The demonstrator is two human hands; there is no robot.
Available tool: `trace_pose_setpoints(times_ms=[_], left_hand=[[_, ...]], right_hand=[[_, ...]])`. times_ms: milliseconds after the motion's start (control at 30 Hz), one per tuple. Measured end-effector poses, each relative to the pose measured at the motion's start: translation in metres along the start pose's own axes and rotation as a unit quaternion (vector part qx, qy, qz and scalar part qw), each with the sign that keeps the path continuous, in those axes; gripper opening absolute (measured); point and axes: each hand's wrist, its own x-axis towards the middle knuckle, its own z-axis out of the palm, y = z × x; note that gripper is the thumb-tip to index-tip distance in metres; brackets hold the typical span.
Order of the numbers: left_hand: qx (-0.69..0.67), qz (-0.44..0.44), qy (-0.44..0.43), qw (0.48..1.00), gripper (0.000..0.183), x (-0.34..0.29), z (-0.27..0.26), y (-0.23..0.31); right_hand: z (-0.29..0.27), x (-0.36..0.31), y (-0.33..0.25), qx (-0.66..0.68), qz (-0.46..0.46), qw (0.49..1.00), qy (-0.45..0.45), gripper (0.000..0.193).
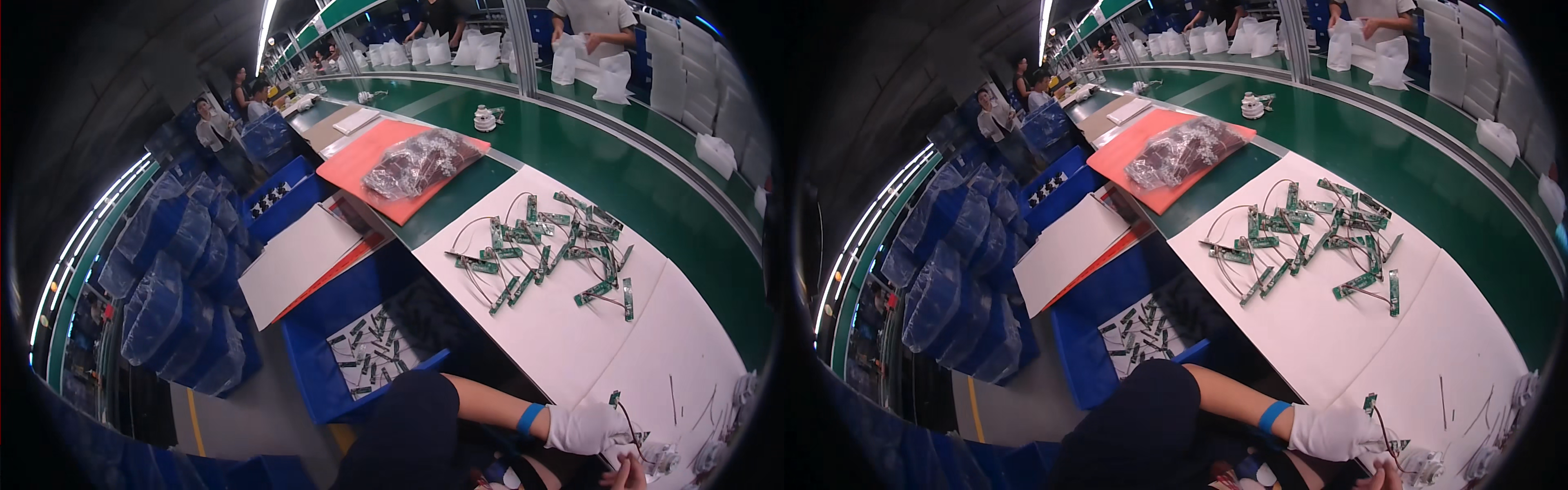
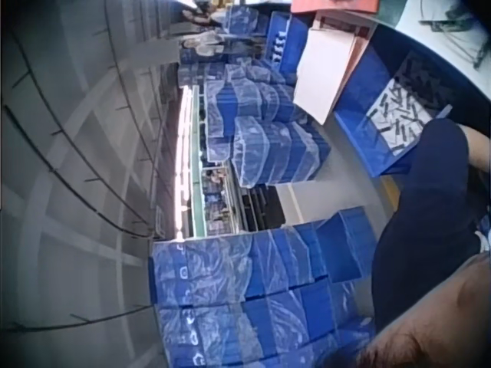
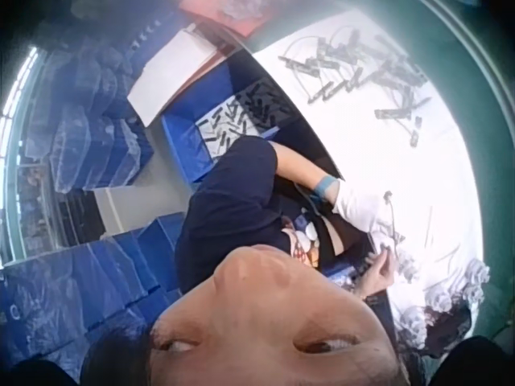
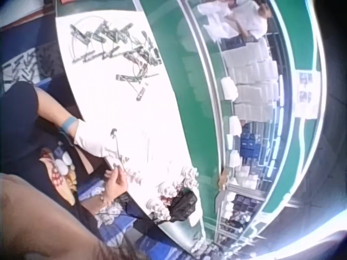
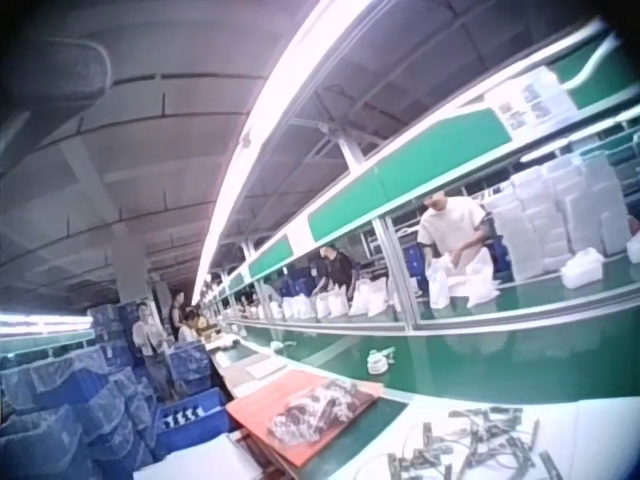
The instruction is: The person assembles electronic components by hand, connecting wires to green circuit boards and white circular housings. They repeatedly pick up parts, insert wires into the housings, and attach the boards, placing the finished units on the table.
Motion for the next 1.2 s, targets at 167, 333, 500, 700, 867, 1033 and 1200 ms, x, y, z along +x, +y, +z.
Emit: trace_pose_setpoints(times_ms=[167,333,500,700,867,1033,1200], left_hand=[[0.068,0.003,-0.004,0.998,0.032,-0.003,-0.003,-0.011],[-0.012,-0.026,-0.058,0.998,0.04,0.009,-0.017,-0.013],[0.03,-0.064,-0.09,0.993,0.025,0.016,-0.017,-0.005],[-0.009,-0.173,-0.069,0.982,0.02,0.011,-0.012,0.009],[-0.013,-0.177,-0.072,0.981,0.019,0.004,-0.017,0.01],[-0.013,-0.16,-0.071,0.984,0.019,0.0,-0.019,0.01],[-0.048,-0.176,-0.056,0.982,0.019,-0.001,-0.015,0.009]], right_hand=[[-0.041,0.055,-0.063,-0.453,-0.407,0.787,0.096,0.024],[-0.04,0.134,-0.037,-0.484,-0.151,0.83,-0.234,0.034],[-0.037,0.152,-0.053,-0.452,-0.127,0.777,-0.419,0.026],[-0.032,0.134,-0.058,-0.414,-0.068,0.805,-0.421,0.035],[-0.04,0.141,-0.074,-0.568,-0.113,0.775,-0.251,0.054],[-0.055,0.161,-0.084,-0.66,0.093,0.705,-0.242,0.059],[-0.063,0.165,-0.055,-0.442,0.234,0.788,-0.36,0.038]])
